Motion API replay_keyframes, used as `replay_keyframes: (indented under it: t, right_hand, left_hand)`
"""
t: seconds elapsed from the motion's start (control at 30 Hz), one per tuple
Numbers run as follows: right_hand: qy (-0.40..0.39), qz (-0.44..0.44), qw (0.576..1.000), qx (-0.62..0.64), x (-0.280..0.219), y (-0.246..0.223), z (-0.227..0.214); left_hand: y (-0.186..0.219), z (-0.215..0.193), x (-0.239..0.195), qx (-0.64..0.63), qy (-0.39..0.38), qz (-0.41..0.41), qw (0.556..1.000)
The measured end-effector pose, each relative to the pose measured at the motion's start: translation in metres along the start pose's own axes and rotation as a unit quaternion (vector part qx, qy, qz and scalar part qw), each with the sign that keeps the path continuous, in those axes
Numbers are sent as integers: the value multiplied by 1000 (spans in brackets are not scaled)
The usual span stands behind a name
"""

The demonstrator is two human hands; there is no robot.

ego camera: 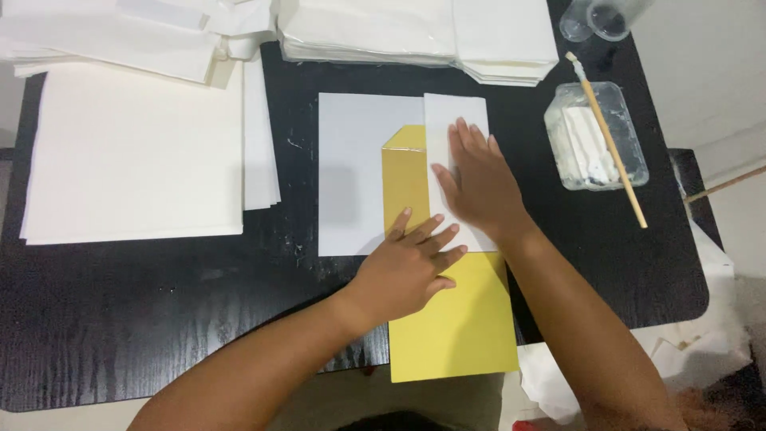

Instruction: Assembling a paper bag by folding paper around a template and applying glue with a brush

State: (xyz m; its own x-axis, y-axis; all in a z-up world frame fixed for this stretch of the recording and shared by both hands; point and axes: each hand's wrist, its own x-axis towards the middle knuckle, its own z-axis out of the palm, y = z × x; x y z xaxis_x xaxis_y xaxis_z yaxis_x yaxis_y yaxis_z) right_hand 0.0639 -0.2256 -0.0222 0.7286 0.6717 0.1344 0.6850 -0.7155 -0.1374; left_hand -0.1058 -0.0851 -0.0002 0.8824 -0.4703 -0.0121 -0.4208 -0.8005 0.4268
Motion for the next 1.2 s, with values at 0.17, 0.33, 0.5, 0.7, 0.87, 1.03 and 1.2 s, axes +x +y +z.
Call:
replay_keyframes:
  t: [0.17, 0.33, 0.5, 0.7, 0.87, 1.03, 1.2]
  right_hand:
    - [112, -22, 992, -48, 33, 11, 23]
    - [73, 14, 997, 5, 36, -3, 12]
    - [59, 24, 997, 42, 36, 0, 13]
    - [62, 23, 994, 88, 36, 3, 13]
    - [22, 58, 993, 102, 35, -5, 2]
    - [-1, 83, 991, 101, 38, -6, 0]
    - [-19, 69, 990, 119, 38, -8, -8]
  left_hand:
    - [-4, 7, 1, -4, 10, 10, 1000]
    - [-3, 6, -1, -3, 46, 13, 999]
    - [-6, 14, 1, -1, 92, 19, 996]
    - [-36, -21, 3, -131, 123, -18, 984]
    - [-100, -45, -9, 118, 246, -295, 915]
    - [-94, -54, -14, 91, 159, -319, 930]
    - [-91, -52, -14, 67, 149, -321, 933]
